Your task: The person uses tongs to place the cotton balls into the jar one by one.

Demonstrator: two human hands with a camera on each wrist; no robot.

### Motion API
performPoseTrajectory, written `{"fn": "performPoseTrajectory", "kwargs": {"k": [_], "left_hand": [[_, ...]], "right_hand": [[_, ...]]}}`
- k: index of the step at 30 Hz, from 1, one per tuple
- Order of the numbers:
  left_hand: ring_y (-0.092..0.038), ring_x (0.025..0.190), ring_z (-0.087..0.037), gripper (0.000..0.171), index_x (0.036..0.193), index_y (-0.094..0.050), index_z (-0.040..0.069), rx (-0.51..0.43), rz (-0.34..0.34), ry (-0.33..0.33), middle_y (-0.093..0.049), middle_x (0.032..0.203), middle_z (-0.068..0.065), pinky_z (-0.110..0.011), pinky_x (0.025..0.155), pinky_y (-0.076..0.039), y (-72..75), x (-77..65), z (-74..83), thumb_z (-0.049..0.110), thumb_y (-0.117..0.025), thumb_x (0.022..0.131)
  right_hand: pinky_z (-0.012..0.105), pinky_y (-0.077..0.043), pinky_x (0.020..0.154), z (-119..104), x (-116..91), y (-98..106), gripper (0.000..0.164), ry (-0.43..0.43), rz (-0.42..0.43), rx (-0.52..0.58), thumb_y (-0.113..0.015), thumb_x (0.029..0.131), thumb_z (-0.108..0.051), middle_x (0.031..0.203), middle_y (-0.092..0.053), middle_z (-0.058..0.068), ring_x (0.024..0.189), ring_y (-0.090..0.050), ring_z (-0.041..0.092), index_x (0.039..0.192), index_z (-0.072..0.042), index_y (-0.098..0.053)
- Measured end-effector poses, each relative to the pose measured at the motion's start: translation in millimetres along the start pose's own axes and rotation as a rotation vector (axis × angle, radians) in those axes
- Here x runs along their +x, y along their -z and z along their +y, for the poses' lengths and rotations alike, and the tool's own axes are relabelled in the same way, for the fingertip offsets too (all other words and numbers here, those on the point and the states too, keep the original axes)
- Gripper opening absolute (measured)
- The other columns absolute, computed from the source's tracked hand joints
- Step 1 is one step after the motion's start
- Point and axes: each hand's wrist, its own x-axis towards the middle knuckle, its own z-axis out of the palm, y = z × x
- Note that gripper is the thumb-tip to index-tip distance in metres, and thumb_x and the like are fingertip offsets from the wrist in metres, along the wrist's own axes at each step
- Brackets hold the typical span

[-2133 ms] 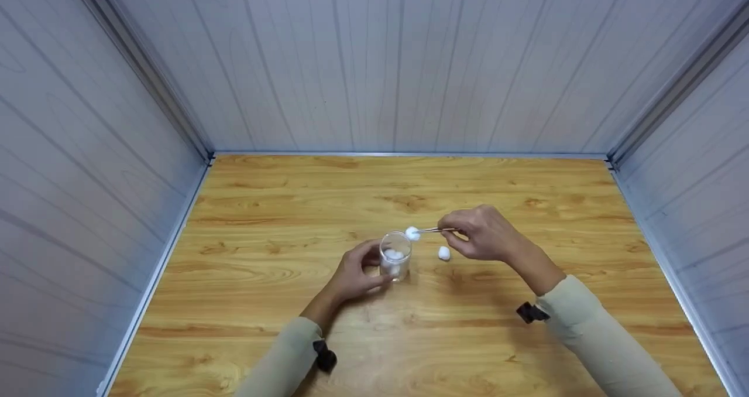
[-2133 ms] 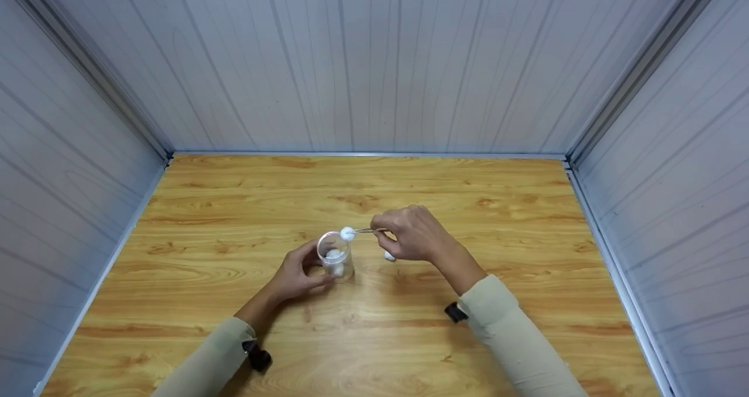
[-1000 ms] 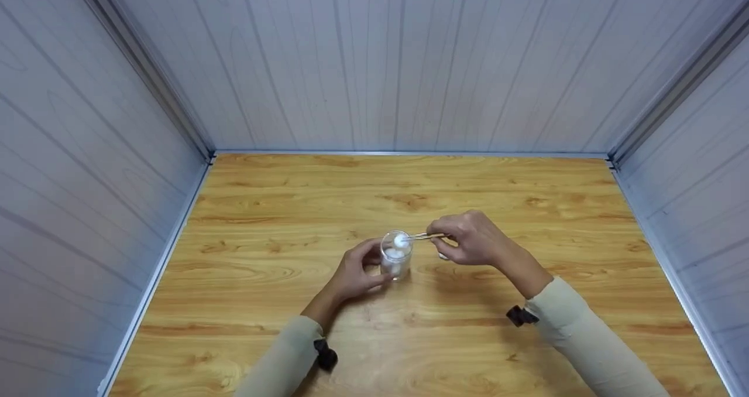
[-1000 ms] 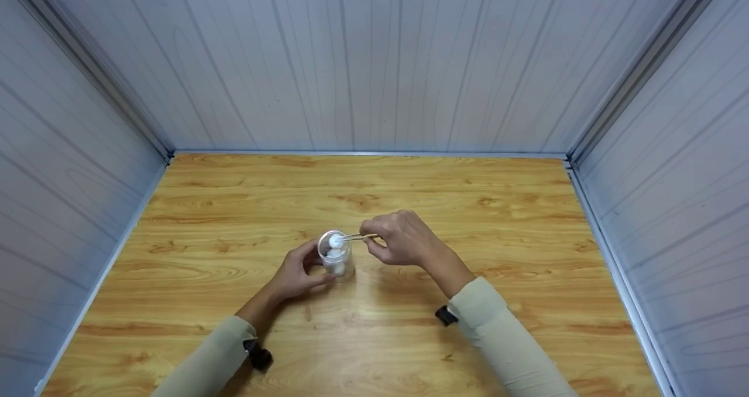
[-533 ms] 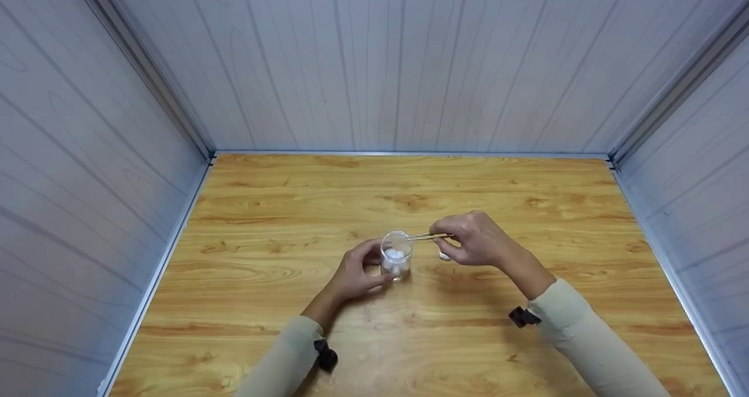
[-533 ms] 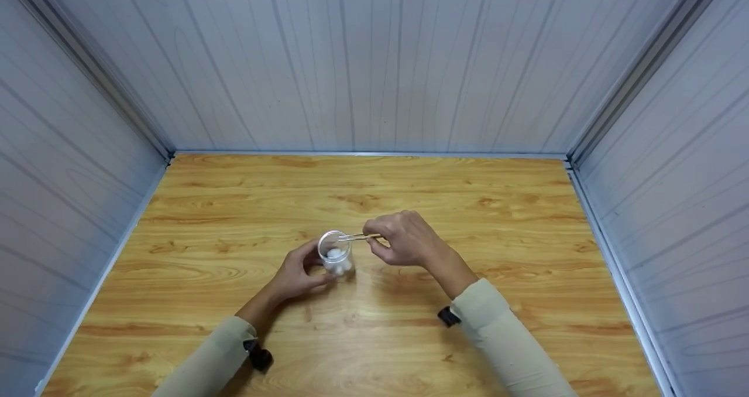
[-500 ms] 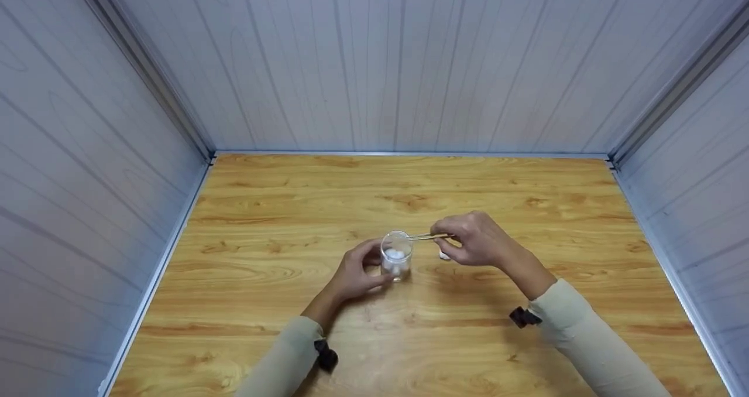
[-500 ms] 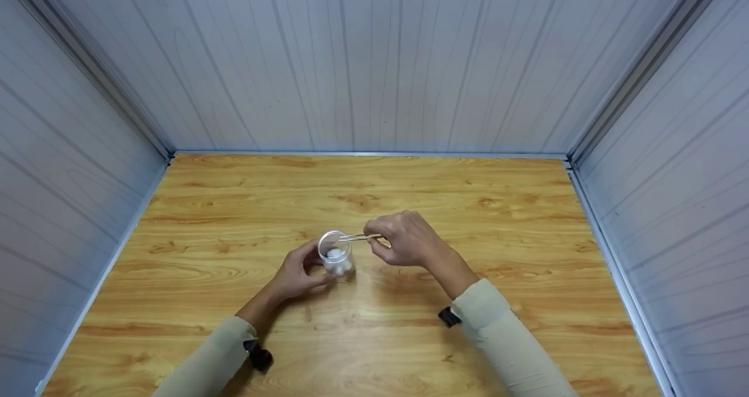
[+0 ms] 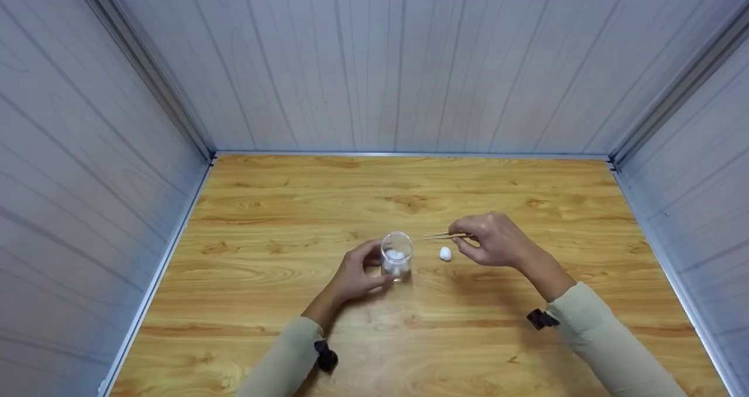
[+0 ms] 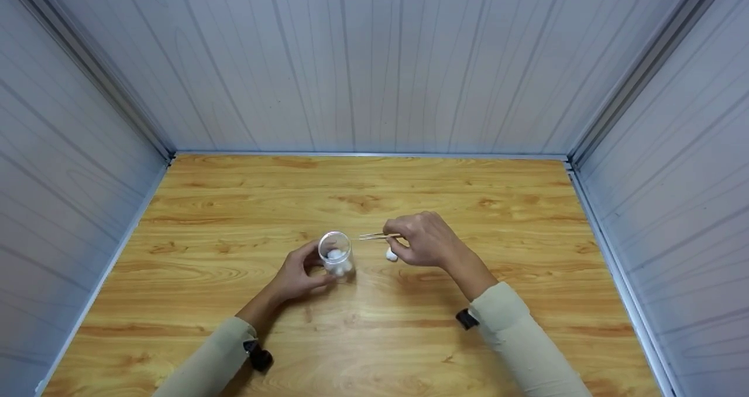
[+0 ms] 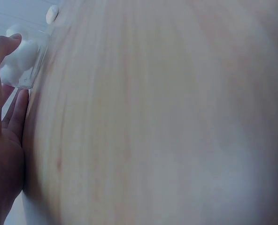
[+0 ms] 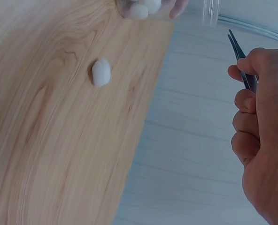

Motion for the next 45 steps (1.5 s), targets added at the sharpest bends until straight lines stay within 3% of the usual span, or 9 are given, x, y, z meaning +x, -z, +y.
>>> {"fn": "performPoseTrajectory", "kwargs": {"k": [5, 16, 25, 33, 45], "left_hand": [[-0.074, 0.125, -0.026, 0.069, 0.148, -0.067, 0.001, 0.005, 0.001, 0.006, -0.077, 0.138, -0.019, -0.033, 0.108, -0.068, -0.9, -0.8, 1.6, 0.014, -0.097, 0.088], [-0.073, 0.124, -0.023, 0.069, 0.148, -0.068, 0.000, -0.005, -0.003, 0.012, -0.076, 0.138, -0.020, -0.029, 0.108, -0.067, -0.3, -0.9, 1.7, 0.011, -0.097, 0.087], [-0.075, 0.124, -0.026, 0.069, 0.147, -0.067, 0.000, 0.002, -0.001, 0.012, -0.077, 0.135, -0.020, -0.030, 0.108, -0.068, 0.3, 0.2, 3.9, 0.012, -0.097, 0.087], [-0.075, 0.125, -0.028, 0.069, 0.148, -0.067, 0.000, 0.007, -0.003, 0.017, -0.077, 0.136, -0.020, -0.030, 0.108, -0.067, 0.2, 1.0, 3.9, 0.014, -0.097, 0.088], [-0.076, 0.122, -0.032, 0.069, 0.147, -0.067, -0.001, 0.004, 0.005, 0.010, -0.078, 0.132, -0.022, -0.036, 0.109, -0.068, -0.8, 0.7, 0.5, 0.012, -0.097, 0.087]], "right_hand": [[0.028, -0.055, 0.049, 1.5, -7.3, 4.1, 0.005, -0.020, -0.015, -0.017, -0.076, 0.101, -0.010, 0.087, -0.084, 0.005, 0.057, -0.068, 0.011, 0.100, -0.010, -0.081], [0.036, -0.064, 0.055, 9.7, -19.2, 10.5, 0.006, -0.076, -0.037, 0.004, -0.076, 0.100, -0.007, 0.089, -0.085, 0.007, 0.065, -0.078, 0.018, 0.102, -0.007, -0.081], [0.036, -0.063, 0.055, 14.4, -24.2, 6.8, 0.010, -0.109, -0.032, -0.018, -0.080, 0.093, -0.003, 0.089, -0.086, 0.007, 0.063, -0.076, 0.017, 0.102, -0.007, -0.082], [0.036, -0.064, 0.056, 17.8, -29.9, 1.6, 0.009, -0.177, -0.090, -0.025, -0.080, 0.097, -0.010, 0.089, -0.086, 0.008, 0.063, -0.075, 0.018, 0.106, -0.007, -0.082], [0.036, -0.063, 0.056, 29.3, -40.2, -6.9, 0.006, -0.173, -0.109, -0.057, -0.080, 0.097, -0.011, 0.087, -0.085, 0.007, 0.064, -0.075, 0.017, 0.102, -0.008, -0.083]]}}
